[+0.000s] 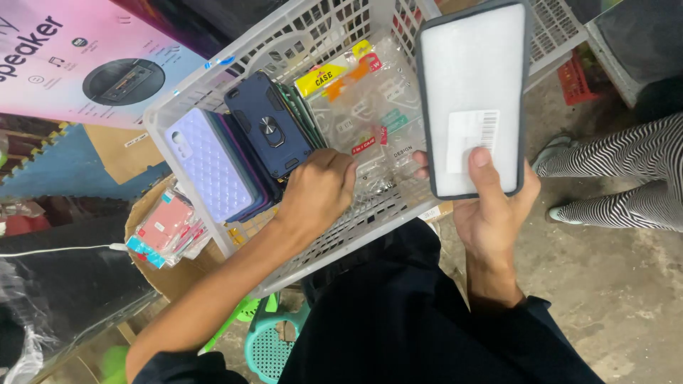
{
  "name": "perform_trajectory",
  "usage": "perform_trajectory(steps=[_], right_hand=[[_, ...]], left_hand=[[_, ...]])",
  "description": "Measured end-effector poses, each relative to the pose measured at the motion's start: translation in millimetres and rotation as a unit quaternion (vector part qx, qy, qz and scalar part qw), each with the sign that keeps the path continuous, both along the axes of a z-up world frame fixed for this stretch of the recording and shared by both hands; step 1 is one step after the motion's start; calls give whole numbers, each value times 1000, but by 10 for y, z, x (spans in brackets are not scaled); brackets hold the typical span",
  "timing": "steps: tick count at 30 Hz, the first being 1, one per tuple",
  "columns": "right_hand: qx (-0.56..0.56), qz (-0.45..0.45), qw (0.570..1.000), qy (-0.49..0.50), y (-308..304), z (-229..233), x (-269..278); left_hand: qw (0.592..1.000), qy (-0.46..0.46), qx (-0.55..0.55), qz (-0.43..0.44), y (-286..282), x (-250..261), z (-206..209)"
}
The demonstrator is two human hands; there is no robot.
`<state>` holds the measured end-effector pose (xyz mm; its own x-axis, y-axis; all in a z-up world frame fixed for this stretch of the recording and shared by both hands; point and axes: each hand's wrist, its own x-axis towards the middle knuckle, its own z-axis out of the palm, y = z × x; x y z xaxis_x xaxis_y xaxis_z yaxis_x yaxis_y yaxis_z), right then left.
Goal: Organizing and inspecting various mobile phone cases and accessories in a storage bin.
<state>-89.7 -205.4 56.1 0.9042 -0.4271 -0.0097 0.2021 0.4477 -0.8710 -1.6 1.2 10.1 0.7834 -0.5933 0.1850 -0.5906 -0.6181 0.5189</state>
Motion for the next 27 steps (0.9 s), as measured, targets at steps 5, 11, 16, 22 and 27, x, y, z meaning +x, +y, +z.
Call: perform_trajectory(steps=[5, 11, 16, 22, 27], right_hand=[[0, -35, 999, -23, 52, -77, 4], [-21, -17, 999, -32, 355, 27, 64], [-67, 55, 994, -66, 719, 56, 28], [-359, 116, 924, -68, 1072, -152, -94], [-496, 248, 800, -230, 1351, 403, 205]], left_hand=[[992, 44, -112, 48, 180, -108, 535], [950, 129, -252, 130, 563, -312, 816], [846, 274, -424, 170, 876, -536, 499], [776, 330, -512, 165, 1113, -674, 320], [475, 438, -762, -37, 1523, -750, 236]])
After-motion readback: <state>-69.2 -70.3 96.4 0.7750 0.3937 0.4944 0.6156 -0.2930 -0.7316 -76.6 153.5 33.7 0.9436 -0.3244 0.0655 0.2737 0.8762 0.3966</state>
